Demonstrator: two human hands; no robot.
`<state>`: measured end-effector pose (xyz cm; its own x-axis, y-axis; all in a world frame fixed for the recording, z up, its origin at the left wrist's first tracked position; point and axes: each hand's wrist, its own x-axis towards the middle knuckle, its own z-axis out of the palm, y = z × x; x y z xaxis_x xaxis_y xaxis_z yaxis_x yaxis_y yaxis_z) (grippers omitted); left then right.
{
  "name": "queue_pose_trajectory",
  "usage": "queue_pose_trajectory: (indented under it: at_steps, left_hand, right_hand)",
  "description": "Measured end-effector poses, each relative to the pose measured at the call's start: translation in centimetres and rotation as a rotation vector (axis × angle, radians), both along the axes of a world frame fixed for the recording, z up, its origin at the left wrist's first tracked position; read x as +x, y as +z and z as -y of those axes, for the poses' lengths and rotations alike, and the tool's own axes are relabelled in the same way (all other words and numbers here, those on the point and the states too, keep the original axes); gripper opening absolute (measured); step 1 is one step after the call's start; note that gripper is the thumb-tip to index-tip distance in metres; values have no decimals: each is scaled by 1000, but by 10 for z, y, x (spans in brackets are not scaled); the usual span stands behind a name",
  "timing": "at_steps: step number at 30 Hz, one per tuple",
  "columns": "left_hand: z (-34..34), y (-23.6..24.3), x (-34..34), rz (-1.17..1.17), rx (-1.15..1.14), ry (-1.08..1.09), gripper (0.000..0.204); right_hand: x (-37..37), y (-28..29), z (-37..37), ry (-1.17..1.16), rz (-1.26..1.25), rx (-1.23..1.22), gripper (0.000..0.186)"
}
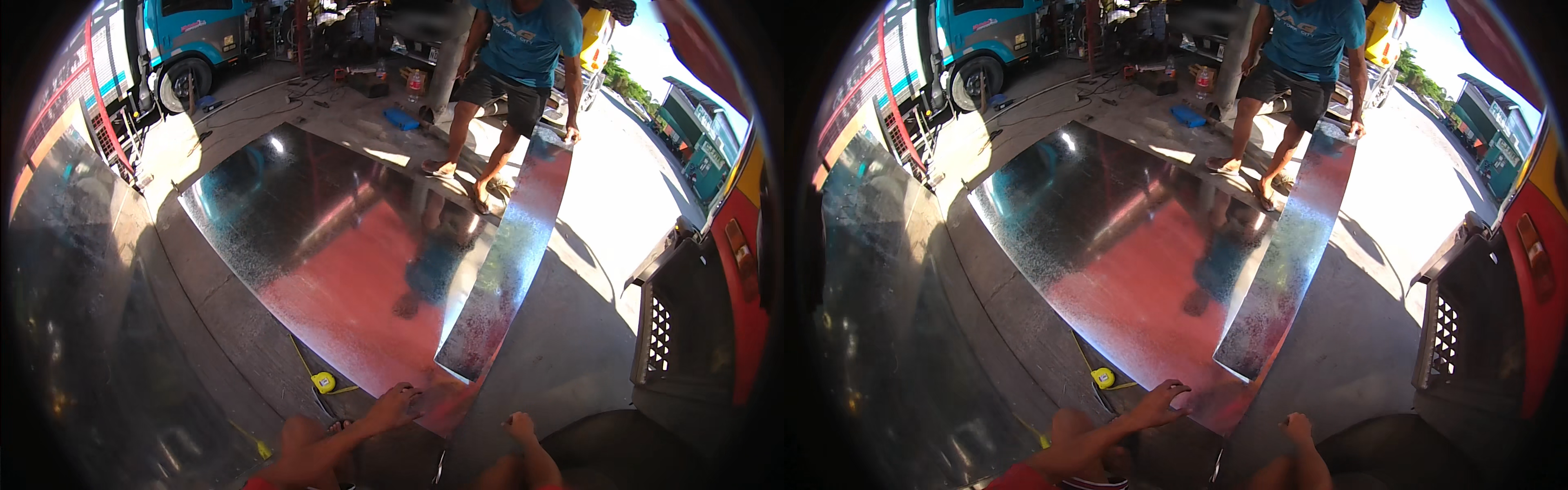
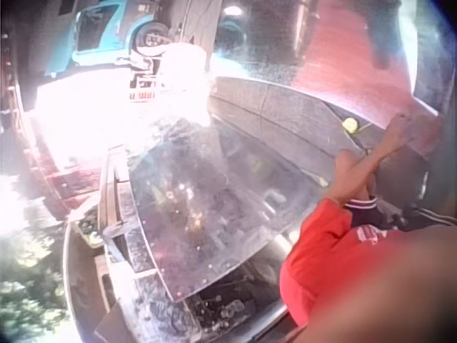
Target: The person cuts a large metal sheet on the floor using shears, then lifts and moves the cut piece. They later use a power drill to make holes in the sheet.
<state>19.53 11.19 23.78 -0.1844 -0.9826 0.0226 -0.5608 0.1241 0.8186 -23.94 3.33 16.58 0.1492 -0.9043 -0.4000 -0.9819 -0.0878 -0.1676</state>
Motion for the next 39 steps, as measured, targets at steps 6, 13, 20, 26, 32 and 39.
queue_pose_trajectory:
  at_steps: [6,13,20,26,32,39]
  left_hand:
    - [-39,15,17,-234,290,250,51]
    - [-107,85,68,-194,347,718,44]
    - [-207,101,153,-142,852,1001,47]
    - [-256,144,196,-109,895,1122,50]
    - [-248,194,191,-200,761,1165,50]
    - [-239,228,163,-245,815,1180,54]
  right_hand:
    - [62,93,-60,129,182,385,34]
    - [96,219,-89,79,86,526,36]
    - [160,328,-78,77,177,604,39]
    - [200,356,-50,87,247,583,38]
    - [225,360,-1,253,256,599,35]
    - [227,365,60,269,220,535,35]
